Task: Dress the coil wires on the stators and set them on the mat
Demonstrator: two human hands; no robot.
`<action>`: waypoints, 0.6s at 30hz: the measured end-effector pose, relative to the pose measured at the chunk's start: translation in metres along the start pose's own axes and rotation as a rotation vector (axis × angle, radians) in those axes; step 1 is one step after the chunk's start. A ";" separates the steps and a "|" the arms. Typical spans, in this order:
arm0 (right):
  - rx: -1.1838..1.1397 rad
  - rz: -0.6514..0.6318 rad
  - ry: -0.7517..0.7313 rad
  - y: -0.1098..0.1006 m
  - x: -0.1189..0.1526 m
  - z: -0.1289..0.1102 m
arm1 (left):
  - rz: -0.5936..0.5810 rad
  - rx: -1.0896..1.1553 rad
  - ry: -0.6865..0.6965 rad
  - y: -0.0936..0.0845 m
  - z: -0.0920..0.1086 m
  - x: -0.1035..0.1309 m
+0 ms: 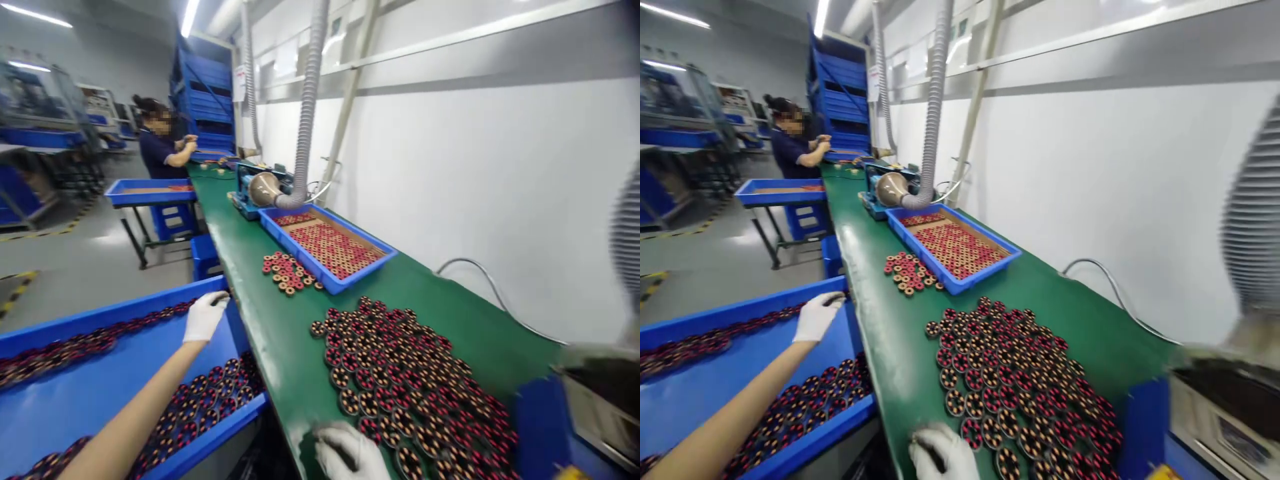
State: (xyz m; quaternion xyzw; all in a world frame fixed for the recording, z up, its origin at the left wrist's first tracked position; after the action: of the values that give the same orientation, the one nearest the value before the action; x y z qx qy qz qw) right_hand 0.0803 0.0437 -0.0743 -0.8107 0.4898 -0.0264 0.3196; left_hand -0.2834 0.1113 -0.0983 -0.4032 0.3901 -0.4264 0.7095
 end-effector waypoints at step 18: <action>-0.382 0.606 0.357 -0.169 0.030 -0.064 | 0.146 0.135 0.934 -0.024 0.257 0.076</action>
State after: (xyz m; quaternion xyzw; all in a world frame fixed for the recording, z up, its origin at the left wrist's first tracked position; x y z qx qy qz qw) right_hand 0.2049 0.0411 0.0607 -0.6568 0.7509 0.0202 0.0665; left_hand -0.0344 0.0957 0.0029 -0.0930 0.6662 -0.5354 0.5108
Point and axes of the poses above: each hand's wrist, its own x-axis away from the middle knuckle, its own y-axis out of the palm, z = x × y, the point moved 2 cm from there along -x, towards the middle knuckle, and after that the axes turned 3 degrees about -z, right-handed, at the moved point
